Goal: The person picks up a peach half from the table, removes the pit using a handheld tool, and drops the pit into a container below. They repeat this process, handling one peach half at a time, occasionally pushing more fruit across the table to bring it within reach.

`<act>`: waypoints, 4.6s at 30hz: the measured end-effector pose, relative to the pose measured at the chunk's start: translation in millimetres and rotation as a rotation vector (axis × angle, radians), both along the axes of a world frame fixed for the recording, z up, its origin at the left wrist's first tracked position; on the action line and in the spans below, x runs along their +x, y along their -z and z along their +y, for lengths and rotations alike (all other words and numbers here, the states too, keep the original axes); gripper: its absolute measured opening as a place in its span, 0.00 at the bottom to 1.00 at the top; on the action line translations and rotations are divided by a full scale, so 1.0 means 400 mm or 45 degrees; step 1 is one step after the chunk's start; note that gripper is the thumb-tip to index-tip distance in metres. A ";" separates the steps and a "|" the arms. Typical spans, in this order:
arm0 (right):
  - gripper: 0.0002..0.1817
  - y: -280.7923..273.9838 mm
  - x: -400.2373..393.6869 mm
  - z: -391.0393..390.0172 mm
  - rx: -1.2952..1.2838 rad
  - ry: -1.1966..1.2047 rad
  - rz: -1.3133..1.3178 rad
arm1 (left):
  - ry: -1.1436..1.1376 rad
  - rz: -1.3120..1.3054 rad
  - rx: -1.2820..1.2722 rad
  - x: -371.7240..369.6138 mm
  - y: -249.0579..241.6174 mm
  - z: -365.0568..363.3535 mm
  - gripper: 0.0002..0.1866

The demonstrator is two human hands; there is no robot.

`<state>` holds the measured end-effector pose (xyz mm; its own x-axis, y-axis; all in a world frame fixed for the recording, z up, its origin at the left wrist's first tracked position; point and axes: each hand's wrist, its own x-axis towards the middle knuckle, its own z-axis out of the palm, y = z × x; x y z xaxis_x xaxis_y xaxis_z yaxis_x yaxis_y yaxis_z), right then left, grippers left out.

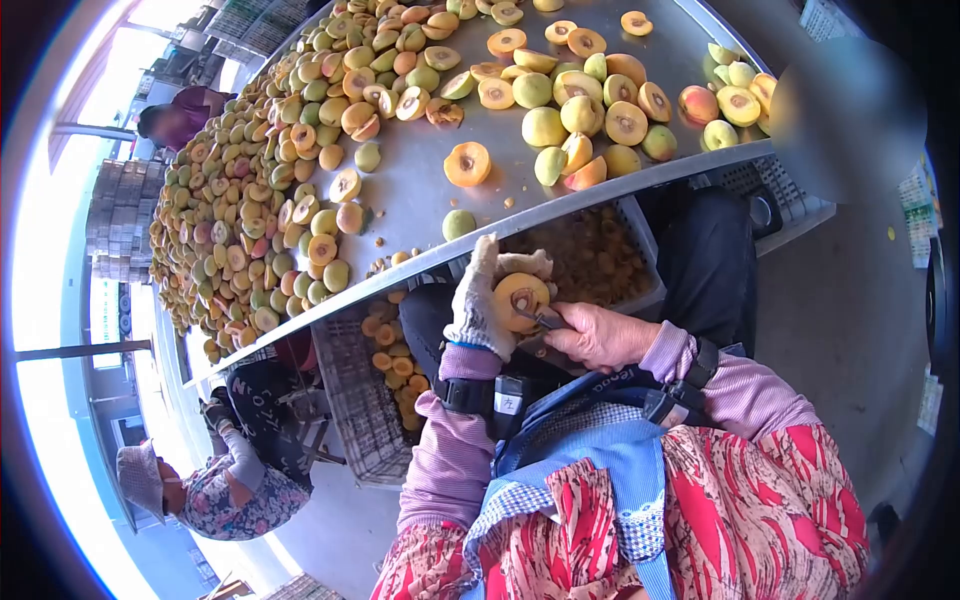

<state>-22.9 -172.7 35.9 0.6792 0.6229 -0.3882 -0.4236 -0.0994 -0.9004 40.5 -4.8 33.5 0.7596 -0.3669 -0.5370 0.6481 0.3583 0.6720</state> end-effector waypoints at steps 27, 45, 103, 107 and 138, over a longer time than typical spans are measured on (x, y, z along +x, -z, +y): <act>0.14 0.061 -0.089 -0.017 0.802 -0.289 1.058 | 0.004 -0.379 0.131 -0.150 -0.011 -0.001 0.17; 0.17 0.390 -0.030 -0.025 -1.202 0.120 -0.571 | -0.557 -0.974 2.268 0.031 -0.087 0.263 0.29; 0.19 -0.028 0.036 0.010 0.274 0.178 0.198 | -0.514 -0.502 0.231 -0.039 -0.039 -0.054 0.27; 0.19 0.018 0.044 0.040 0.043 0.316 -0.675 | -0.287 -0.259 0.197 -0.015 -0.051 -0.006 0.26; 0.19 0.011 -0.050 -0.015 0.703 -0.131 0.887 | 0.123 -0.664 0.092 -0.075 -0.019 -0.002 0.21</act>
